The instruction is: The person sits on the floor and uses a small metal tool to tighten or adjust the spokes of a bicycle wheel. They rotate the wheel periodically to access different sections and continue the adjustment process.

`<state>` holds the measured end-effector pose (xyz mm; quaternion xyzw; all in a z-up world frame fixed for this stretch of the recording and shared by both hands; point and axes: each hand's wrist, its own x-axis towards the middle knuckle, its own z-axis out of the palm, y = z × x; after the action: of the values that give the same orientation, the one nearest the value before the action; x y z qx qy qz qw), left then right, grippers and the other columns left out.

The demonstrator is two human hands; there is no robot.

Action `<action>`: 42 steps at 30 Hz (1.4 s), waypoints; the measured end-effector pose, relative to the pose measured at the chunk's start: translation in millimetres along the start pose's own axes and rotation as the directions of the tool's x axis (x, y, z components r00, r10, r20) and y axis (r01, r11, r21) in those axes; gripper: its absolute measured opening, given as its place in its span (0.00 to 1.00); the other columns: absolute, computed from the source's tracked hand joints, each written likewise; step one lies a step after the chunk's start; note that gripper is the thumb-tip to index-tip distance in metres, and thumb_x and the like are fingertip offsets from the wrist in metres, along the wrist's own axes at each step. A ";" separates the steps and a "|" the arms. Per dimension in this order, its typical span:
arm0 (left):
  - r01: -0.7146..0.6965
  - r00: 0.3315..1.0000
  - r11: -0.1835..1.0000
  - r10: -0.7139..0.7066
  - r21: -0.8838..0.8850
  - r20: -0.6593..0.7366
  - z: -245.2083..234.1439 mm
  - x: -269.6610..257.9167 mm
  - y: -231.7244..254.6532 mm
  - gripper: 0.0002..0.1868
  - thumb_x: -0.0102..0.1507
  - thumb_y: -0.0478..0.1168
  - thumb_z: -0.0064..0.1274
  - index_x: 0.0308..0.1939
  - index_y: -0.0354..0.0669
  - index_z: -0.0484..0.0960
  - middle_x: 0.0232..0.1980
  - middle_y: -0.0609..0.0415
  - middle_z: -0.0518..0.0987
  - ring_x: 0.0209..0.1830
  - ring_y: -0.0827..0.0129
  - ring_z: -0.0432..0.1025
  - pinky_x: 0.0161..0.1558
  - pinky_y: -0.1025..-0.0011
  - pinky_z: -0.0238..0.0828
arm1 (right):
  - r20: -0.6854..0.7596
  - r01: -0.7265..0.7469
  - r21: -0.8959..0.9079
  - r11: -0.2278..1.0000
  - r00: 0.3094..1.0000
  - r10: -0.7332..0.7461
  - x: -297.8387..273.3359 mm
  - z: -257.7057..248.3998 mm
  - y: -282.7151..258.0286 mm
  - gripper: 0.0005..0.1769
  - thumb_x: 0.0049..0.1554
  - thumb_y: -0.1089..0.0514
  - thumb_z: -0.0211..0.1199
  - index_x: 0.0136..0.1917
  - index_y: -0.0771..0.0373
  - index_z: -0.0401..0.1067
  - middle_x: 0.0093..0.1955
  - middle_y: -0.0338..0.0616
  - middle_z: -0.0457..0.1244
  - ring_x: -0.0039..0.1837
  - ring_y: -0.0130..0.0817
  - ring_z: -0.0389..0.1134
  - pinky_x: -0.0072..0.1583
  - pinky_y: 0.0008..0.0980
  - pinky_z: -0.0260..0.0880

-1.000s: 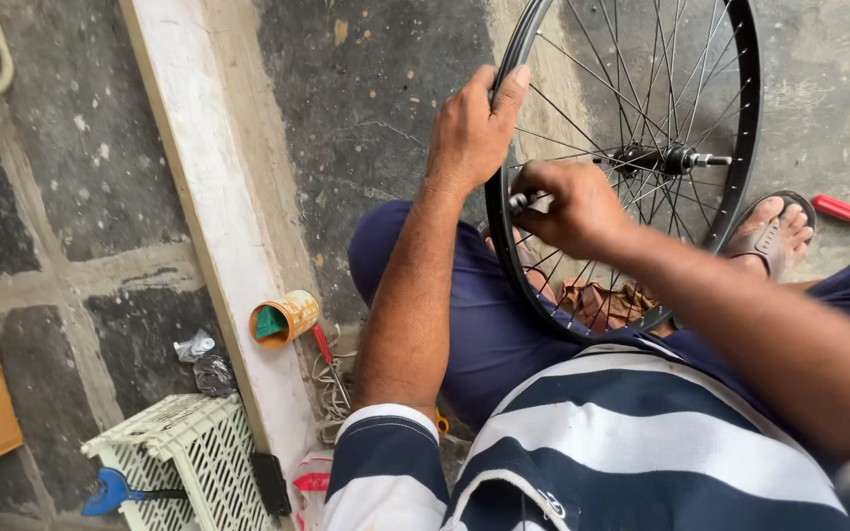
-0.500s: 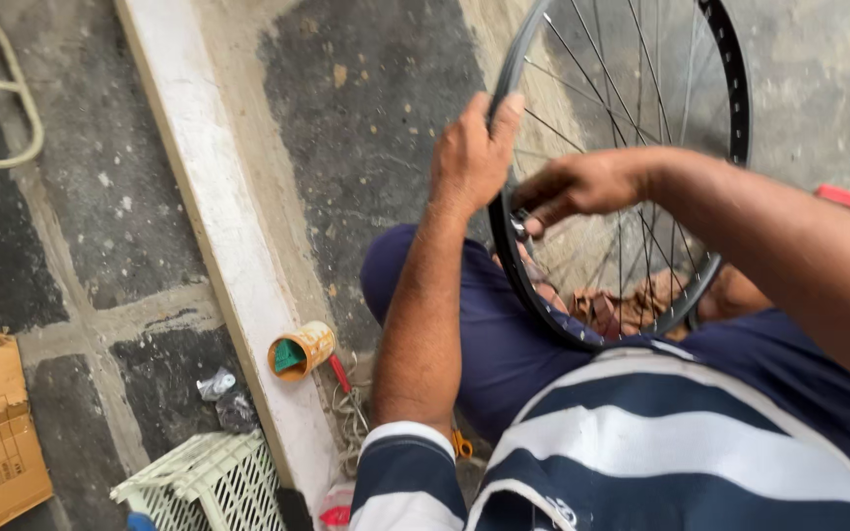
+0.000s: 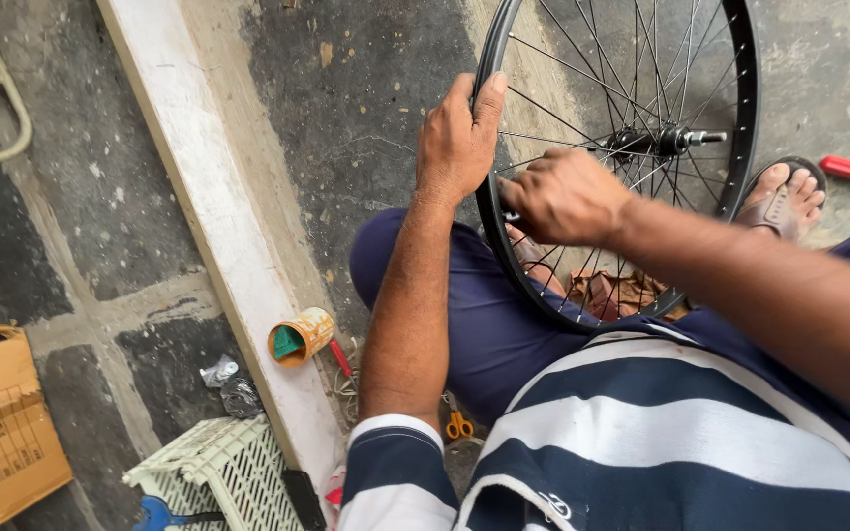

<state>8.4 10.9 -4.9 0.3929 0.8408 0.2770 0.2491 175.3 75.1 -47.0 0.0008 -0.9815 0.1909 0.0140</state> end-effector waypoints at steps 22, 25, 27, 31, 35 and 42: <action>0.023 1.000 0.999 -0.023 0.022 0.009 -2.8 6.3 0.1 0.29 0.68 0.66 0.39 0.40 0.44 0.78 0.27 0.51 0.80 0.32 0.56 0.80 0.37 0.56 0.73 | -0.256 0.027 0.299 0.954 0.965 0.053 -3.9 -20.9 -17.6 0.18 0.47 0.54 0.72 0.49 0.62 0.72 0.51 0.48 0.70 0.54 0.49 0.72 0.56 0.48 0.72; 0.036 0.999 0.999 -0.037 0.015 0.036 -5.6 5.2 1.3 0.31 0.68 0.68 0.37 0.41 0.45 0.79 0.28 0.52 0.81 0.33 0.57 0.80 0.38 0.56 0.73 | 0.024 -0.118 0.556 0.823 0.992 0.126 -10.8 -35.4 2.6 0.21 0.47 0.50 0.73 0.52 0.59 0.76 0.52 0.44 0.71 0.55 0.46 0.74 0.56 0.43 0.74; 0.052 0.997 0.999 -0.051 -0.017 0.053 -8.5 2.9 4.4 0.31 0.67 0.68 0.37 0.43 0.46 0.79 0.27 0.51 0.80 0.32 0.56 0.80 0.38 0.55 0.74 | 0.055 -0.123 0.691 0.712 0.991 0.118 -11.0 -43.2 20.2 0.19 0.52 0.45 0.72 0.52 0.56 0.80 0.58 0.41 0.73 0.57 0.40 0.77 0.59 0.38 0.76; -0.017 1.000 0.999 0.017 -0.041 0.005 -4.8 -2.0 6.3 0.31 0.68 0.68 0.39 0.45 0.45 0.80 0.28 0.51 0.79 0.32 0.56 0.78 0.37 0.56 0.72 | 0.371 -0.277 0.796 0.538 0.926 -0.072 9.3 -42.2 34.8 0.26 0.55 0.44 0.67 0.63 0.58 0.74 0.56 0.42 0.73 0.59 0.40 0.75 0.61 0.39 0.74; -0.021 1.000 0.998 0.022 -0.055 0.015 -5.5 1.9 -2.6 0.31 0.69 0.67 0.39 0.41 0.43 0.79 0.26 0.50 0.77 0.29 0.57 0.77 0.36 0.57 0.71 | 0.385 -0.197 0.673 0.713 0.916 -0.111 16.9 -36.2 33.3 0.25 0.55 0.43 0.66 0.60 0.60 0.75 0.50 0.45 0.73 0.55 0.44 0.74 0.58 0.43 0.72; 0.017 0.999 1.000 -0.016 -0.026 0.045 -7.4 3.7 2.7 0.31 0.68 0.69 0.37 0.43 0.46 0.79 0.27 0.54 0.78 0.31 0.62 0.78 0.34 0.59 0.73 | -0.228 -0.052 0.198 0.979 0.969 0.098 -8.5 -35.7 -17.9 0.14 0.54 0.48 0.67 0.42 0.59 0.72 0.32 0.45 0.67 0.43 0.44 0.71 0.52 0.44 0.71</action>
<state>3.1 13.3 1.5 0.3888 0.8345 0.2771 0.2750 184.9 71.8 -7.4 -0.0579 -0.9494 0.2831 0.1233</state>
